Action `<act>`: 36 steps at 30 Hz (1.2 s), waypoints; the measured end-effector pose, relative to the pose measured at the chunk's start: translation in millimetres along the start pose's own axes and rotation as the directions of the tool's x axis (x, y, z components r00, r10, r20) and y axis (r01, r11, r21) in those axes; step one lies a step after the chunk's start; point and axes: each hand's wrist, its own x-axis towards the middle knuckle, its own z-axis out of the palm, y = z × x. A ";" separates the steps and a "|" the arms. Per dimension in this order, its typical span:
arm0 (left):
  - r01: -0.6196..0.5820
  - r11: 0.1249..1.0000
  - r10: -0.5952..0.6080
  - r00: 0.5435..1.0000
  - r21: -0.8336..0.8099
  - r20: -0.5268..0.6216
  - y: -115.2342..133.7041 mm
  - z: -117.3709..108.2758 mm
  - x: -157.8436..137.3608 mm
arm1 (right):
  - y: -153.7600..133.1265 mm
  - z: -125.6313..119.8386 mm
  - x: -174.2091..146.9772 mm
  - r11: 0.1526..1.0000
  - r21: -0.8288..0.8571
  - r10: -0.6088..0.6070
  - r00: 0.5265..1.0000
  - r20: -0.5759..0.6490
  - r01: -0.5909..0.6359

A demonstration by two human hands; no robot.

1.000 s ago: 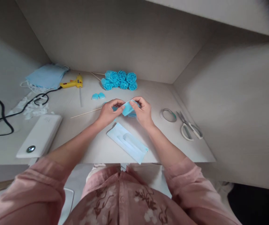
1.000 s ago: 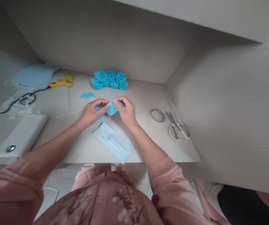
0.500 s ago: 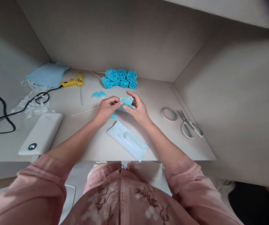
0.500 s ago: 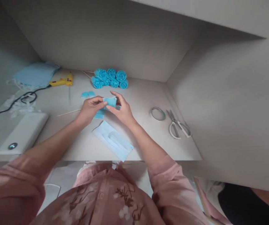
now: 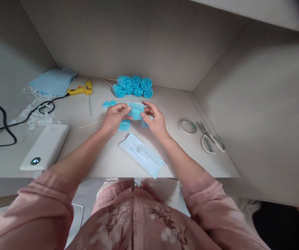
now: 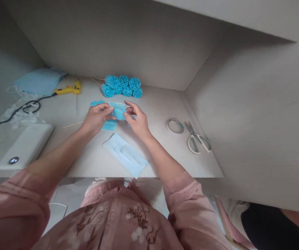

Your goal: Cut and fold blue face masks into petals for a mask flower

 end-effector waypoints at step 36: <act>-0.121 0.852 0.067 0.990 0.510 0.125 3.8 4.7 -7.5 | 1.8 -2.4 2.5 0.993 0.091 0.091 0.981 -0.170 -0.077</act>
